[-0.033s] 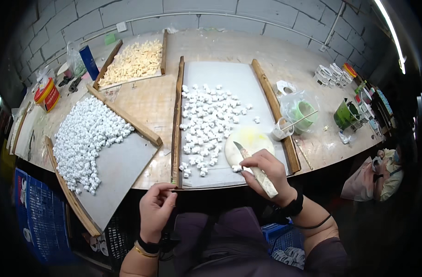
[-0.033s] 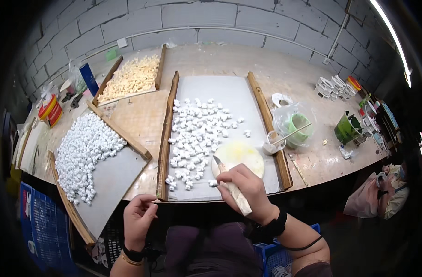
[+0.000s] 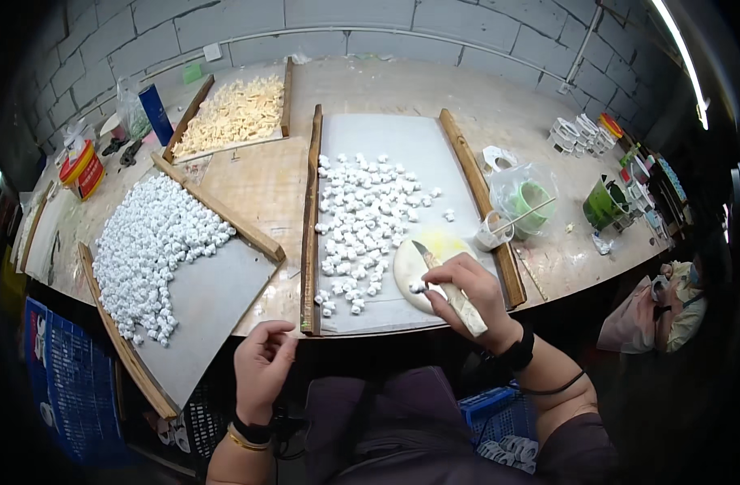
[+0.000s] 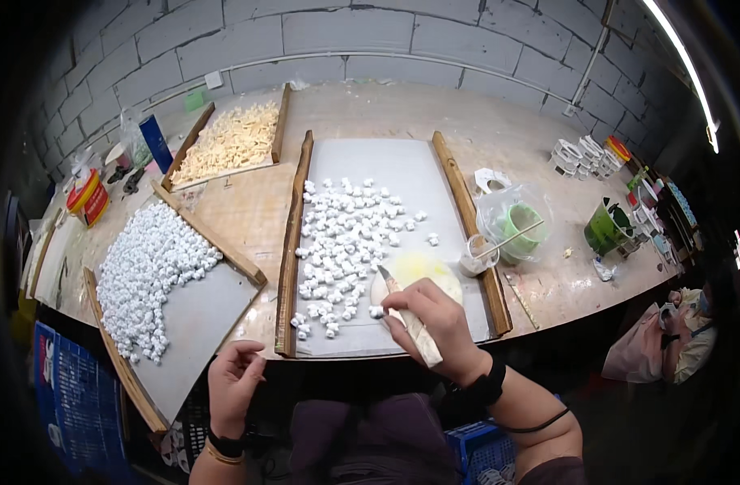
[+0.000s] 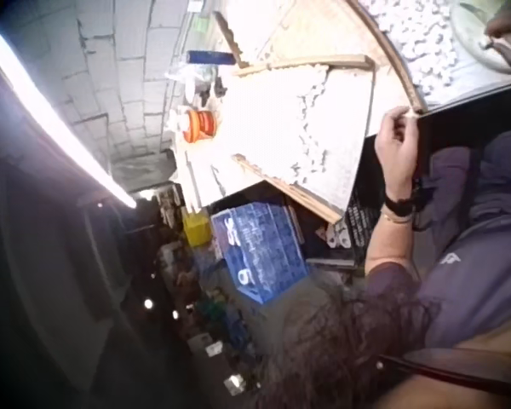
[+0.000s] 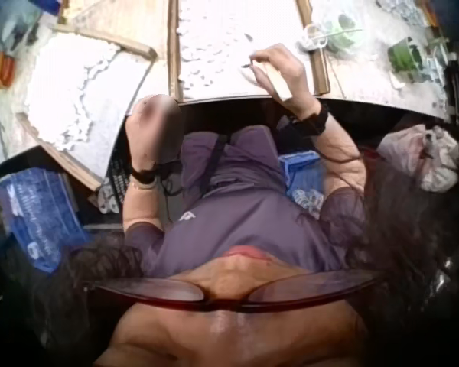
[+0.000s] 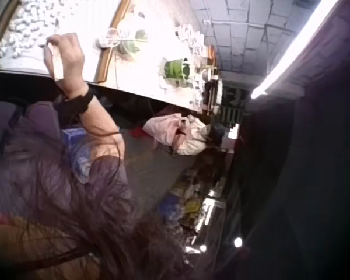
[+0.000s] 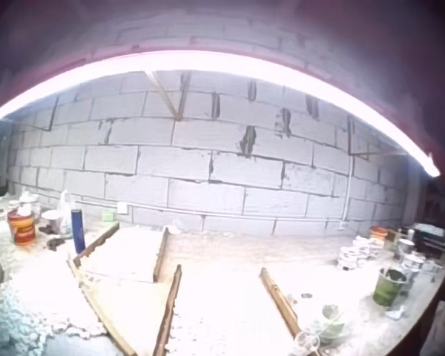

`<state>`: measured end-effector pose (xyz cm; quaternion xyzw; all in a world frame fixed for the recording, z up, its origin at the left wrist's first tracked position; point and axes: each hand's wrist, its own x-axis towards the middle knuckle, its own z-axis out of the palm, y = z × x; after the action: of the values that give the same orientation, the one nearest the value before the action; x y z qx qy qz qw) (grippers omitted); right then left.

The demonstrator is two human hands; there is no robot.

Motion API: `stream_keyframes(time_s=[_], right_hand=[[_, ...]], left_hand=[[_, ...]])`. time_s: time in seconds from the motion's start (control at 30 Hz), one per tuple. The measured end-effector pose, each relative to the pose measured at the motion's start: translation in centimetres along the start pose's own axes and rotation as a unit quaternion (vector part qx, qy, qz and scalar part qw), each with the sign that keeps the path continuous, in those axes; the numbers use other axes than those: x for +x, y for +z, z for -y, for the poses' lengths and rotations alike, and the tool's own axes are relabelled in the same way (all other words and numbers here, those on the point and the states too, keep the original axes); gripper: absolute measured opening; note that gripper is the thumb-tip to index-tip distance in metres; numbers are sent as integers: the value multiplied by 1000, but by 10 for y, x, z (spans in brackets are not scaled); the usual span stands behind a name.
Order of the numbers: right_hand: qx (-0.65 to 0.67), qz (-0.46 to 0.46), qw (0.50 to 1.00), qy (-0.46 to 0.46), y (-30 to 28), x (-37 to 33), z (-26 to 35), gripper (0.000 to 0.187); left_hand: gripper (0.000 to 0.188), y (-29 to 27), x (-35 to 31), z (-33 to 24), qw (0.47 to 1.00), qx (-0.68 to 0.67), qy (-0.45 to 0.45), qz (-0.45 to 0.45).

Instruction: Cleaning and deburring small white plastic molded parts using a handheld tool.

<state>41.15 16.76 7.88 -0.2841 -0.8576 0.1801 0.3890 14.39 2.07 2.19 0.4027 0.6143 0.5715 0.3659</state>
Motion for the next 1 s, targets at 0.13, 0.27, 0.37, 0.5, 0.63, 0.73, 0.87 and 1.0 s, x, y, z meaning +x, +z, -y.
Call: stream_keyframes(time_s=[0.13,0.27,0.37,0.5,0.63,0.73,0.87,1.0], right_hand=[[-94,29,995,-36,-14,54,-45,15],[-211,77,974,-32,-19,98,-100,13],[-283,110,953,-13,-6,124,-135,14],[-340,128,932,0,32,158,-175,19],[-408,178,892,76,32,145,-230,17],[-429,200,875,101,33,143,-232,17],[-447,205,867,74,33,154,-230,20],[-364,117,924,5,18,173,-215,16]], left_hand=[[16,-58,29,-1,977,199,56,-51],[19,-106,59,7,946,304,84,-81],[19,-139,75,17,914,382,86,-104],[22,-177,65,28,892,426,68,-135],[23,-186,79,32,866,482,80,-107],[25,-192,77,27,843,521,48,-120],[25,-198,78,32,829,544,17,-129],[25,-217,77,29,811,571,-1,-127]])
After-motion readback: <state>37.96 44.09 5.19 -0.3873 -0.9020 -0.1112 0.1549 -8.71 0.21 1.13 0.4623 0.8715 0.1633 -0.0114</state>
